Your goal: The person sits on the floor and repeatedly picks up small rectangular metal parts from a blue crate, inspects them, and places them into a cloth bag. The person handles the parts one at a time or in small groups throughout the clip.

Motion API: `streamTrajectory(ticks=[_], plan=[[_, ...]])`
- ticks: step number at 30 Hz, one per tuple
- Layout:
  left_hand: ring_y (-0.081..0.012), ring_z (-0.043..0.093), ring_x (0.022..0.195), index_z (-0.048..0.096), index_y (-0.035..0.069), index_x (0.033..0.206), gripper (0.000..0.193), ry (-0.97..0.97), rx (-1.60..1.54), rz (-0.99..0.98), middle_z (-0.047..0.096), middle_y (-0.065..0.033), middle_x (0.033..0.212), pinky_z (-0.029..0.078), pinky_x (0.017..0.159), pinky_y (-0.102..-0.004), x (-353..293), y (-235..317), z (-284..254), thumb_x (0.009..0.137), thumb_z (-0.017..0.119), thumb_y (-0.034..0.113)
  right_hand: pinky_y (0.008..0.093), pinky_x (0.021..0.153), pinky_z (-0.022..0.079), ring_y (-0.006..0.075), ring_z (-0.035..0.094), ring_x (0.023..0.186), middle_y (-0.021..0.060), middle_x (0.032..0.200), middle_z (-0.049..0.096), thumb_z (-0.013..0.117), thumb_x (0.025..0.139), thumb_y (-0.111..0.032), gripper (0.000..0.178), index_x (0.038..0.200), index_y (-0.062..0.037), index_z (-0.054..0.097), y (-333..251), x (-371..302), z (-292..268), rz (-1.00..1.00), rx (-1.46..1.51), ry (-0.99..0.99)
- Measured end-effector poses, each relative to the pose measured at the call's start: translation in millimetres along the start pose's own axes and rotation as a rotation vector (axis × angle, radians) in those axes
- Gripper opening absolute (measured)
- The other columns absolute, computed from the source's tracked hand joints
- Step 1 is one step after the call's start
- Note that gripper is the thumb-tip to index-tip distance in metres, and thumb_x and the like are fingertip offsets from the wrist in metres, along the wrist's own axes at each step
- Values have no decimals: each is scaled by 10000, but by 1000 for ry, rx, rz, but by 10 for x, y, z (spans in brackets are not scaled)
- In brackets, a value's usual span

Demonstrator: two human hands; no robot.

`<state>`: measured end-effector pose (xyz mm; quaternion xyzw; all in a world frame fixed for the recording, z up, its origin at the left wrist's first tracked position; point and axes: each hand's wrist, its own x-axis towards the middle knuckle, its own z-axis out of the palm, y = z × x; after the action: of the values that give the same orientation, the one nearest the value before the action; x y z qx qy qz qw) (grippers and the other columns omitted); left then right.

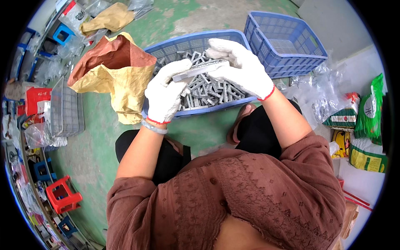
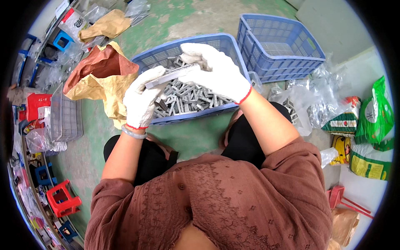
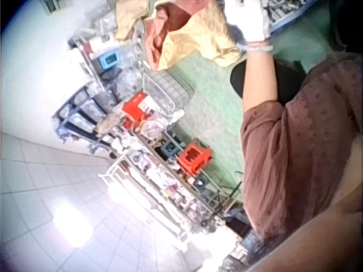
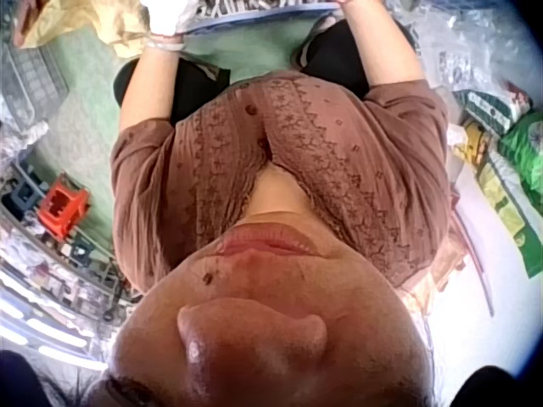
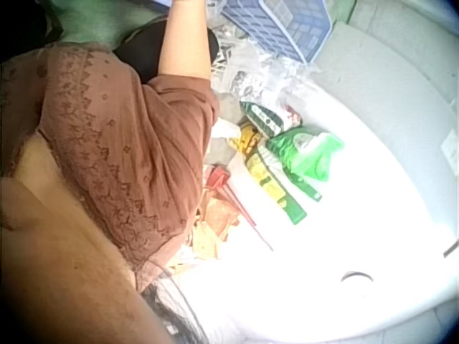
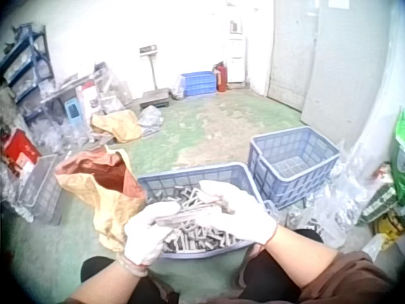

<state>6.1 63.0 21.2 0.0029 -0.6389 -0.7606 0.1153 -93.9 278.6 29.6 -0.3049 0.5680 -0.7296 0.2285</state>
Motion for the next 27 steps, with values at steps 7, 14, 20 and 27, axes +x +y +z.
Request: streamTrajectory(ticks=[7, 14, 20, 27], plan=[[-144, 666, 908, 643, -19, 1224, 321, -12, 27, -5, 679, -111, 1184, 547, 667, -253, -2, -4, -11, 904, 635, 0, 324, 878, 532, 210, 614, 1084, 224, 1392, 507, 663, 895, -1, 650, 1482, -52, 390, -71, -6, 50, 98, 34, 33], [-149, 666, 934, 625, -30, 1259, 353, -60, 184, 76, 675, -120, 1192, 540, 687, -253, -24, 17, -39, 914, 639, 43, 346, 884, 554, 246, 657, 1042, 233, 1348, 524, 660, 886, 3, 651, 1472, -11, 375, -35, -5, -35, 270, 104, -71], [-121, 655, 964, 548, -48, 1325, 447, 119, -45, 99, 674, -106, 1128, 533, 683, -220, 21, -61, 114, 892, 643, 12, 358, 931, 541, 263, 668, 1060, 205, 1328, 561, 726, 808, -10, 701, 1439, 4, 420, 10, 4, 91, 96, -136, -39], [-111, 609, 568, 557, -40, 1263, 426, -139, -247, -337, 685, -102, 987, 513, 524, -235, 5, 123, 34, 858, 668, 29, 366, 1027, 480, 308, 584, 1221, 157, 1360, 583, 726, 763, -53, 710, 1433, -74, 494, -36, -53, 185, -381, -826, 115]])
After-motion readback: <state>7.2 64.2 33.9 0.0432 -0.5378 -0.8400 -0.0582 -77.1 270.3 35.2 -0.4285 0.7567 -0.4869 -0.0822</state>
